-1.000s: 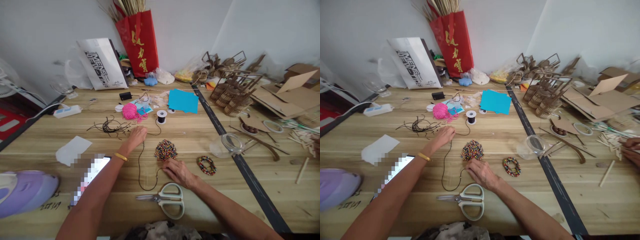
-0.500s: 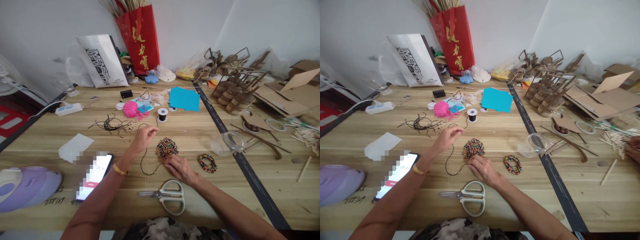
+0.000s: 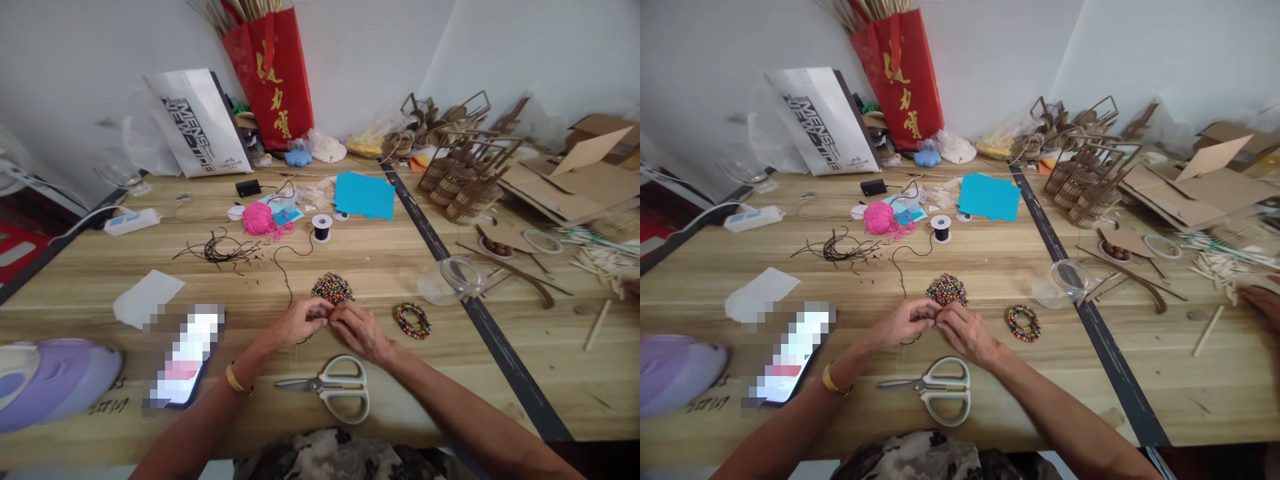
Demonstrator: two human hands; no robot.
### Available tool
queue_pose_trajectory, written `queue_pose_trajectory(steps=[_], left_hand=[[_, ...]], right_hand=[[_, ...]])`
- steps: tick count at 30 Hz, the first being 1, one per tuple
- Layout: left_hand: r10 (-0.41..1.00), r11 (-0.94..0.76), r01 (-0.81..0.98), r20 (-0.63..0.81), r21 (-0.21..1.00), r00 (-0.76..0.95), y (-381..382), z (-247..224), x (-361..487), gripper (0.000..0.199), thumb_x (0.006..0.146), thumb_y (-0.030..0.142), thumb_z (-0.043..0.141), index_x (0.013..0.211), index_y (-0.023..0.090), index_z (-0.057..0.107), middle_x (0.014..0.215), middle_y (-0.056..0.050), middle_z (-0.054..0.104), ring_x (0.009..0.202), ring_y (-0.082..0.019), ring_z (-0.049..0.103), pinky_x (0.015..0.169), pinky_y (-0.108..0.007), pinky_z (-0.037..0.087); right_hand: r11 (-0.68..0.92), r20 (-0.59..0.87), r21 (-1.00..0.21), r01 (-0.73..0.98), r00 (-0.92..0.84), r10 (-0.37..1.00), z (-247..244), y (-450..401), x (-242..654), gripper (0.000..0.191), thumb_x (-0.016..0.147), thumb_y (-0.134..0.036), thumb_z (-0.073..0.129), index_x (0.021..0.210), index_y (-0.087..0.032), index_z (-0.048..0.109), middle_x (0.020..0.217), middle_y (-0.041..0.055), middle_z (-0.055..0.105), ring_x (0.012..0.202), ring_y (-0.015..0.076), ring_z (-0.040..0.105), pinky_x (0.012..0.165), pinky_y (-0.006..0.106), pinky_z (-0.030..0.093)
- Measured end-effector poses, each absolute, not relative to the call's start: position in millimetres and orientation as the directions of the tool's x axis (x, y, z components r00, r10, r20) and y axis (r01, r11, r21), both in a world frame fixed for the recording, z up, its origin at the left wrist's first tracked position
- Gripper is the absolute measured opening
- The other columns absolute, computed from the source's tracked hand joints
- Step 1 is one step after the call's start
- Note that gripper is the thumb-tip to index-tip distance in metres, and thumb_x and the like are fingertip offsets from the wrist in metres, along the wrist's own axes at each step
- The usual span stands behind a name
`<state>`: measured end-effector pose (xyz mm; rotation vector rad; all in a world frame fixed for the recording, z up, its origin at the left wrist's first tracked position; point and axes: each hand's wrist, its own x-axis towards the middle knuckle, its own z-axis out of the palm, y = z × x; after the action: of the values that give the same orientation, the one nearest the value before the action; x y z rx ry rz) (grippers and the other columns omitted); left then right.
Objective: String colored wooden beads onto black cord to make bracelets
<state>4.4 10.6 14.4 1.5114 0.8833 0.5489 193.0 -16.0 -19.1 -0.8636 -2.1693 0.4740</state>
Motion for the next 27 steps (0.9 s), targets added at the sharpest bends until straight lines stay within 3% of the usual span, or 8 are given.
queue_pose_trajectory(steps=[2, 5, 12, 19, 22, 27], left_hand=[[0.810, 0.115, 0.167, -0.190, 0.979, 0.555, 8.7, 12.7, 7.6, 0.011, 0.072, 0.019, 0.061, 0.081, 0.012, 0.061, 0.072, -0.004, 0.065, 0.068, -0.013, 0.060, 0.067, -0.024, 0.046], [0.825, 0.183, 0.141, -0.230, 0.973, 0.516, 8.1, 10.7, 8.6, 0.018, 0.070, 0.028, 0.067, 0.069, 0.011, 0.058, 0.062, -0.002, 0.061, 0.059, -0.010, 0.056, 0.061, -0.023, 0.044], [0.828, 0.196, 0.130, -0.235, 0.972, 0.510, 8.9, 0.5, 4.8, 0.026, 0.067, 0.035, 0.071, 0.069, 0.011, 0.059, 0.060, 0.000, 0.059, 0.057, -0.009, 0.054, 0.059, -0.022, 0.044], [0.843, 0.201, 0.153, -0.250, 0.968, 0.476, 9.1, -7.3, 5.2, 0.026, 0.069, 0.034, 0.068, 0.068, 0.012, 0.056, 0.060, 0.001, 0.057, 0.055, -0.008, 0.053, 0.057, -0.022, 0.044], [0.845, 0.151, 0.201, -0.232, 0.968, 0.482, 7.4, -5.1, 5.8, 0.019, 0.073, 0.028, 0.063, 0.069, 0.012, 0.055, 0.060, 0.001, 0.055, 0.054, -0.007, 0.050, 0.053, -0.019, 0.040], [0.824, -0.073, 0.400, -0.171, 0.914, 0.540, 3.7, 0.1, 5.2, 0.006, 0.074, 0.017, 0.056, 0.072, 0.013, 0.060, 0.060, 0.002, 0.054, 0.054, -0.008, 0.045, 0.052, -0.018, 0.035]], right_hand=[[0.701, 0.517, -0.572, 0.426, -0.477, 0.711, -18.2, -15.5, 193.0, 0.010, 0.094, -0.020, 0.045, 0.093, -0.019, 0.054, 0.087, 0.0065, 0.059, 0.076, 0.0133, 0.057, 0.066, 0.023, 0.048], [0.696, 0.522, -0.585, 0.417, -0.463, 0.716, -17.5, -14.5, 192.9, 0.010, 0.094, -0.020, 0.044, 0.092, -0.019, 0.054, 0.085, 0.0060, 0.058, 0.075, 0.0132, 0.056, 0.065, 0.023, 0.047], [0.678, 0.518, -0.628, 0.383, -0.445, 0.731, -12.7, -13.8, 192.5, 0.012, 0.094, -0.020, 0.043, 0.092, -0.018, 0.055, 0.083, 0.0058, 0.058, 0.076, 0.0143, 0.055, 0.068, 0.025, 0.047], [0.441, 0.467, -0.734, 0.516, -0.086, 0.880, -3.7, 5.9, 216.8, 0.011, 0.091, -0.022, 0.044, 0.093, -0.018, 0.055, 0.084, 0.0053, 0.059, 0.074, 0.0146, 0.056, 0.061, 0.024, 0.045], [0.383, 0.389, -0.684, 0.621, -0.134, 0.911, 1.2, 14.1, 232.8, 0.011, 0.089, -0.021, 0.046, 0.093, -0.018, 0.056, 0.083, 0.0049, 0.060, 0.073, 0.0143, 0.057, 0.059, 0.023, 0.044], [0.354, 0.137, -0.443, 0.824, -0.327, 0.935, 4.9, 16.9, 245.5, 0.009, 0.087, -0.018, 0.050, 0.086, -0.018, 0.059, 0.081, 0.0035, 0.064, 0.069, 0.0148, 0.058, 0.062, 0.024, 0.039]])
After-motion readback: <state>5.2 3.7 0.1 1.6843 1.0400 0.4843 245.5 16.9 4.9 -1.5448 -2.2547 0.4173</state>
